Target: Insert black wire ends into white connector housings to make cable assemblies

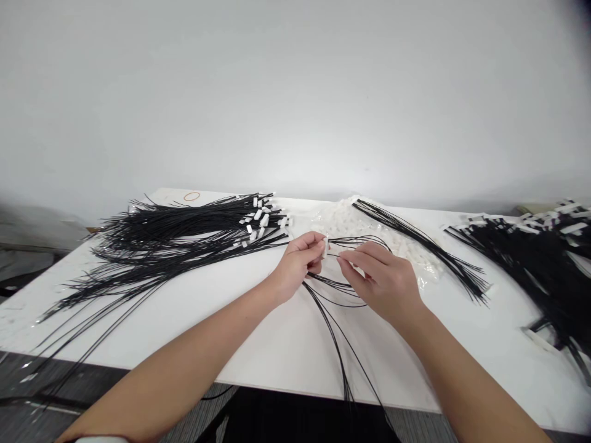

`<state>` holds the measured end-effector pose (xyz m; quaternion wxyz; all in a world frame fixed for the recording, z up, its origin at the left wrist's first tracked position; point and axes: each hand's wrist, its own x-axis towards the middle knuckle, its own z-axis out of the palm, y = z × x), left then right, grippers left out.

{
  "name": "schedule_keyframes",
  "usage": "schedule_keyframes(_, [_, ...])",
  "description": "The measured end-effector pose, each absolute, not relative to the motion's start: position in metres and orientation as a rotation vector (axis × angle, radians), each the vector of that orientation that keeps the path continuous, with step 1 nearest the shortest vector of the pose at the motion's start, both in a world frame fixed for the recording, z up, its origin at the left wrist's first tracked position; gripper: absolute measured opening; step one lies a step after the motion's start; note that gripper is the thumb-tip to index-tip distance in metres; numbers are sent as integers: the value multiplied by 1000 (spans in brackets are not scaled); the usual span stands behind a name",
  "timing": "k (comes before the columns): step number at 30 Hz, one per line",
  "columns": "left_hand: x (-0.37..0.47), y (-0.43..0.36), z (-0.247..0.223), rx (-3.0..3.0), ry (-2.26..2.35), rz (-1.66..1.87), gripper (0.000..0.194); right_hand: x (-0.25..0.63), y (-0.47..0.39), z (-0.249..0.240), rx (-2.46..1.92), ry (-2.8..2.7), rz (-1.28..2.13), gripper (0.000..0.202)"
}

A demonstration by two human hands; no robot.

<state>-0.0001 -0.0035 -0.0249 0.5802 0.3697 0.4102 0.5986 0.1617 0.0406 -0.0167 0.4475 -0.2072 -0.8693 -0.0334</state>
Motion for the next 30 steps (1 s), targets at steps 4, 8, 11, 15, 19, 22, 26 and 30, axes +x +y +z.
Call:
schedule_keyframes(4, [0,-4,-22,840,941,1404,15,162,41,-17,-496,-2139,-124,17])
schedule_keyframes(8, [-1,-4,-18,786,953,1399,15,161,40,-11,-460,-2085,-260,25])
schedule_keyframes(11, [-4,-3,-17,733,982,1379,18,161,38,-6,-384,-2025,-394,26])
schedule_keyframes(15, [-7,-3,-19,661,983,1375,20,161,34,-7,-206,-2229,-357,16])
schedule_keyframes(19, [-6,-2,-20,601,989,1375,21,159,30,-14,-136,-2499,-252,14])
schedule_keyframes(22, [-5,-2,-19,551,1010,1358,24,157,28,-16,-120,-2592,-189,19])
schedule_keyframes(26, [-4,-2,-17,498,1036,1338,23,157,29,-17,-107,-2622,-177,21])
schedule_keyframes(30, [-4,-2,-18,503,1032,1333,22,156,29,-17,-100,-2611,-215,21])
